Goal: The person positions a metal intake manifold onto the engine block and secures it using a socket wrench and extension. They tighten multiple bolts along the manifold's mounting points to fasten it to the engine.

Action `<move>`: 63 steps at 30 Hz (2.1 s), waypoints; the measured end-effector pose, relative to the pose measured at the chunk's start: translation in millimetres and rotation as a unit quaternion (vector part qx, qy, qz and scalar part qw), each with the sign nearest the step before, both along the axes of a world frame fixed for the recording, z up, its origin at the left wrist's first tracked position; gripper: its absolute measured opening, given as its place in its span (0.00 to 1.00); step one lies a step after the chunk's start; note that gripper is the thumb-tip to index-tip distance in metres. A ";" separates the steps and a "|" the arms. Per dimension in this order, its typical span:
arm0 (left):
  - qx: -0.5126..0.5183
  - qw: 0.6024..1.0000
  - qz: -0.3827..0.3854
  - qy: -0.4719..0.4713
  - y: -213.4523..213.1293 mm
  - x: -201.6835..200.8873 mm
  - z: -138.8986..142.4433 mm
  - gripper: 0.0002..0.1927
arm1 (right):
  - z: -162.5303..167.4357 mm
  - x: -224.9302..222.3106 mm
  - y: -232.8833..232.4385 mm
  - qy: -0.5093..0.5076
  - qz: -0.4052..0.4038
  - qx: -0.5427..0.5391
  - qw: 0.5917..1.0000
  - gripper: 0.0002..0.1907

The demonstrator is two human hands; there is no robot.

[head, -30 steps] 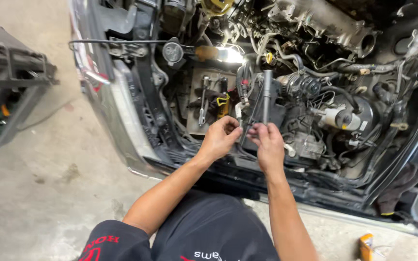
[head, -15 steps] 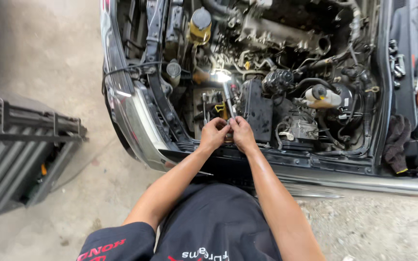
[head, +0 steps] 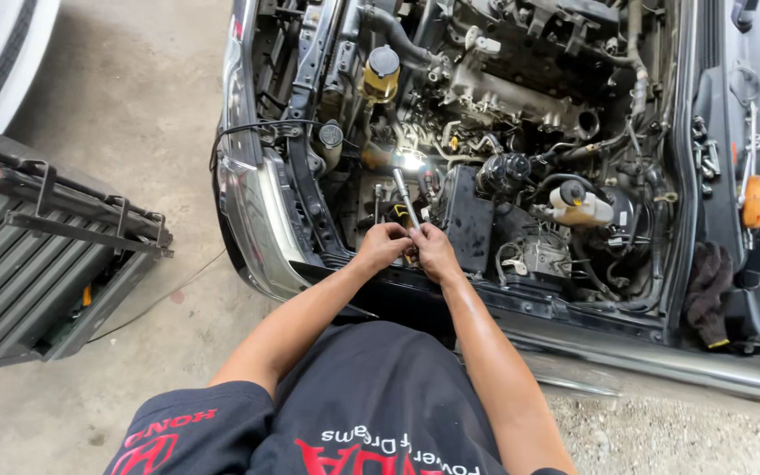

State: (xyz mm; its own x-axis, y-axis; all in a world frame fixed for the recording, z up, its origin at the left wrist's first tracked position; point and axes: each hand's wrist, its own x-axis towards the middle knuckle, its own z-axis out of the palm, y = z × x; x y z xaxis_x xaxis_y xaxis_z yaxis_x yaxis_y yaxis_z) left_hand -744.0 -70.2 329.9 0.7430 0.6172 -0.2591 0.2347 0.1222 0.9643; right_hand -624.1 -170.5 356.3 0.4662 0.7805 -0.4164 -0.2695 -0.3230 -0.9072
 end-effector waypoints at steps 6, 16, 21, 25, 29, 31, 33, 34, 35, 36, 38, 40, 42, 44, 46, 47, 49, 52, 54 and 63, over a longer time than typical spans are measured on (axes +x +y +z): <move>-0.051 0.995 0.088 -0.014 2.5 8.4 2.0 0.14 | -7.4 4.5 -3.1 0.065 0.004 0.039 0.997 0.11; -0.084 0.989 0.104 -0.066 16.1 7.8 -8.1 0.12 | -10.7 1.9 8.0 0.025 0.112 0.009 0.993 0.07; -0.241 0.963 0.115 -0.047 28.6 6.7 -8.7 0.13 | -10.3 0.0 8.2 0.044 0.102 0.021 0.994 0.04; -0.275 0.952 0.029 -0.130 32.3 1.5 -9.9 0.13 | -5.8 -1.2 8.2 0.019 0.122 0.037 0.992 0.05; -0.300 0.940 0.050 -0.156 35.9 8.8 -12.8 0.14 | 4.5 -4.3 8.7 -0.022 0.139 -0.006 0.990 0.10; -0.294 0.936 0.117 -0.154 44.8 19.9 -12.4 0.15 | 8.2 -6.4 10.5 -0.098 0.161 -0.031 0.982 0.13; -0.299 0.911 0.225 -0.172 61.6 33.5 -10.3 0.15 | 6.7 -8.6 13.9 -0.142 0.159 -0.057 0.975 0.16; -0.302 0.895 0.274 -0.180 71.8 38.9 -8.0 0.15 | 3.6 -8.9 15.5 -0.151 0.139 -0.070 0.976 0.17; -0.189 0.934 0.293 -0.074 83.7 43.4 -7.9 0.16 | -1.2 -8.3 17.6 -0.162 0.116 -0.083 0.976 0.17; -0.070 0.950 0.304 0.032 95.6 47.7 -7.9 0.17 | -7.4 -6.4 19.6 -0.131 0.082 -0.083 0.985 0.16; 0.027 0.939 0.285 0.190 115.9 53.1 -9.4 0.17 | -23.2 -1.3 21.3 -0.062 0.015 -0.086 0.994 0.15; -0.018 0.927 0.238 0.288 131.4 58.6 -17.2 0.18 | -38.7 6.3 20.0 0.054 -0.058 -0.031 0.996 0.13; -0.062 0.901 0.202 0.378 139.6 63.6 -29.7 0.16 | -48.3 14.7 19.4 0.124 -0.104 -0.004 0.987 0.12; -0.074 0.882 0.160 0.437 141.7 68.7 -47.7 0.16 | -46.6 23.0 19.7 0.156 -0.122 -0.014 0.980 0.12; -0.045 0.882 0.108 0.457 139.6 73.1 -69.3 0.16 | -31.6 31.2 22.1 0.054 -0.056 -0.066 0.995 0.13; -0.051 0.885 0.105 0.450 138.0 77.5 -80.8 0.16 | -20.0 38.6 25.1 0.001 -0.023 -0.092 0.995 0.14; -0.058 0.892 0.096 0.439 136.8 84.3 -104.9 0.15 | 10.2 63.6 31.3 -0.062 0.025 -0.079 0.995 0.15; -0.010 0.897 0.051 0.438 136.9 94.9 -137.0 0.15 | 55.7 117.8 27.9 -0.197 -0.011 -0.175 0.965 0.17; 0.007 0.887 0.030 0.461 141.1 101.8 -154.1 0.15 | 77.0 180.0 22.7 -0.202 -0.092 -0.069 0.973 0.16; 0.039 0.845 -0.124 0.519 155.9 136.3 -154.9 0.17 | 70.7 482.2 -84.9 -0.704 -0.186 -0.183 0.661 0.12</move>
